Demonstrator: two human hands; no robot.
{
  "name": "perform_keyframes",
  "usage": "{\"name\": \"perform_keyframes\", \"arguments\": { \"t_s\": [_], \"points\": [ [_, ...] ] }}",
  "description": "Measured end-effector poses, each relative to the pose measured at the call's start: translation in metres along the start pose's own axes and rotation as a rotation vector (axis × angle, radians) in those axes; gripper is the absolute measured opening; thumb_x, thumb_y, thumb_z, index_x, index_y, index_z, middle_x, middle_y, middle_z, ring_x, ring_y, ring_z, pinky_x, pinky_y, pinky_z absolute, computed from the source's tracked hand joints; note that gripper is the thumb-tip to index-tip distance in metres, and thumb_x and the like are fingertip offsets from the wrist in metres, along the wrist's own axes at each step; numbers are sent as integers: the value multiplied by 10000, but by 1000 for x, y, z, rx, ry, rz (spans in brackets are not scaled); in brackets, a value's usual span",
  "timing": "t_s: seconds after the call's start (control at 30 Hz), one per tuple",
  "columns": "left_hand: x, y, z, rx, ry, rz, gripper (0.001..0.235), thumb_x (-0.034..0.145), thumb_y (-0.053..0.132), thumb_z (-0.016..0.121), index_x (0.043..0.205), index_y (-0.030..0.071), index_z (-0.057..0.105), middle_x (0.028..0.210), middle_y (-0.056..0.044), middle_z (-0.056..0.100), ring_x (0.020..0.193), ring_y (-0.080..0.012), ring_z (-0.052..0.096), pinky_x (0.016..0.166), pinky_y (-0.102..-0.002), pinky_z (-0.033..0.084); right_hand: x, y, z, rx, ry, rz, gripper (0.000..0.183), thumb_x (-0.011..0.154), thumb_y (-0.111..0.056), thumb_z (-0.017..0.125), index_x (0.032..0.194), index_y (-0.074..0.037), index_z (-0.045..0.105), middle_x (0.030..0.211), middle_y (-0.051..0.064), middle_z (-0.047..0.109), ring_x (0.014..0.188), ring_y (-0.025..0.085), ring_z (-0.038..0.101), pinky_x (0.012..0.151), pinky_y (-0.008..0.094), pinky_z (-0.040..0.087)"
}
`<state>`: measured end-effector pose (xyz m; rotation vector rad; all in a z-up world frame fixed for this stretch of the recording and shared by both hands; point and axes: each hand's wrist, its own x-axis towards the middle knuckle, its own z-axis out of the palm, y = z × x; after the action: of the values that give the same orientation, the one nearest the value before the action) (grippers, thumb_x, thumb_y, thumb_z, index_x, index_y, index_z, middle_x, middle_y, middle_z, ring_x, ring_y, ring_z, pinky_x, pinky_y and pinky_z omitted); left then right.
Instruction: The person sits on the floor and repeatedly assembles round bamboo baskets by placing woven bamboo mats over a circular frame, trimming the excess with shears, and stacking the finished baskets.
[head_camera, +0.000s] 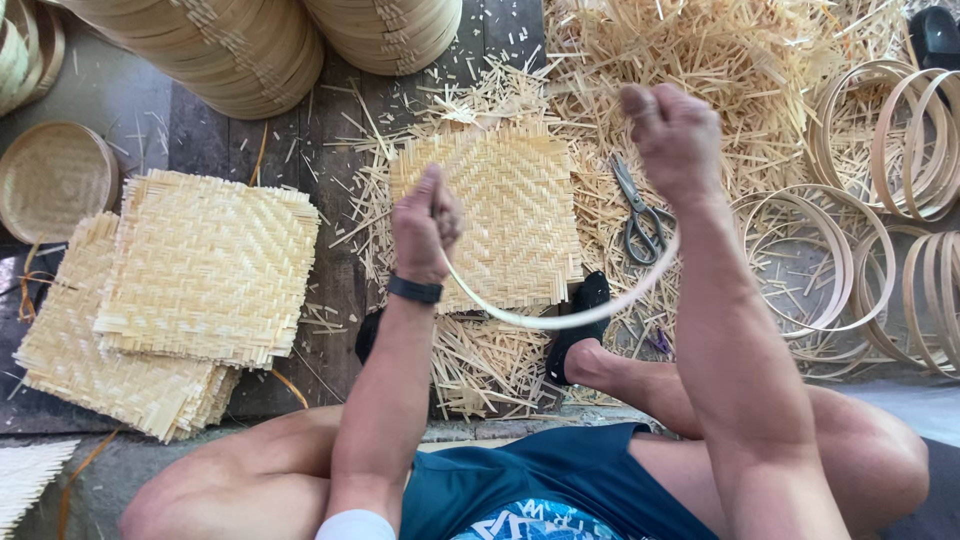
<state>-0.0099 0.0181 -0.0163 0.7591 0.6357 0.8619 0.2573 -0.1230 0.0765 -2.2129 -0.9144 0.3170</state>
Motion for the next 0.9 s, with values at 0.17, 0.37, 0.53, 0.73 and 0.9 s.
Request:
{"name": "perform_keyframes", "arguments": {
  "t_s": [0.17, 0.37, 0.53, 0.73, 0.9],
  "points": [
    [33, 7, -44, -320, 17, -34, 439, 1001, 462, 686, 717, 166, 528, 557, 67, 426, 473, -66, 393, 408, -244, 318, -21, 35, -4, 866, -207, 247, 481, 1043, -445, 508, 1133, -19, 713, 803, 59, 711, 648, 146, 692, 625, 318, 629],
    [42, -15, -92, -242, 146, -193, 365, 975, 448, 698, 896, 98, 628, 626, 37, 489, 535, -85, 450, 461, -249, 352, -26, 81, 58, 903, -236, 264, 352, 1085, -252, 632, 1315, 10, 680, 885, 49, 704, 714, 128, 676, 661, 296, 592],
    [34, -40, -106, -260, 203, -200, 298, 968, 349, 692, 1095, 80, 681, 667, 43, 518, 560, -82, 461, 475, -247, 344, -20, 90, 84, 854, -216, 369, 421, 1005, -293, 628, 1340, -38, 616, 821, 35, 717, 664, 126, 676, 592, 304, 583],
    [32, -51, -115, -248, 310, -306, 257, 1000, 290, 597, 960, 50, 682, 632, 15, 528, 546, -113, 488, 482, -257, 377, -27, 98, 115, 1254, -251, 546, 532, 1035, -443, 622, 1303, 16, 630, 652, -9, 494, 574, 121, 481, 524, 280, 410],
    [50, -56, -122, -409, 323, -214, 356, 1032, 355, 609, 773, 116, 567, 568, 46, 458, 468, -71, 391, 400, -230, 296, -36, 109, 138, 1360, -225, 511, 496, 1046, -439, 626, 1277, 0, 623, 650, -52, 397, 544, 66, 362, 480, 228, 310]
  ]
}}
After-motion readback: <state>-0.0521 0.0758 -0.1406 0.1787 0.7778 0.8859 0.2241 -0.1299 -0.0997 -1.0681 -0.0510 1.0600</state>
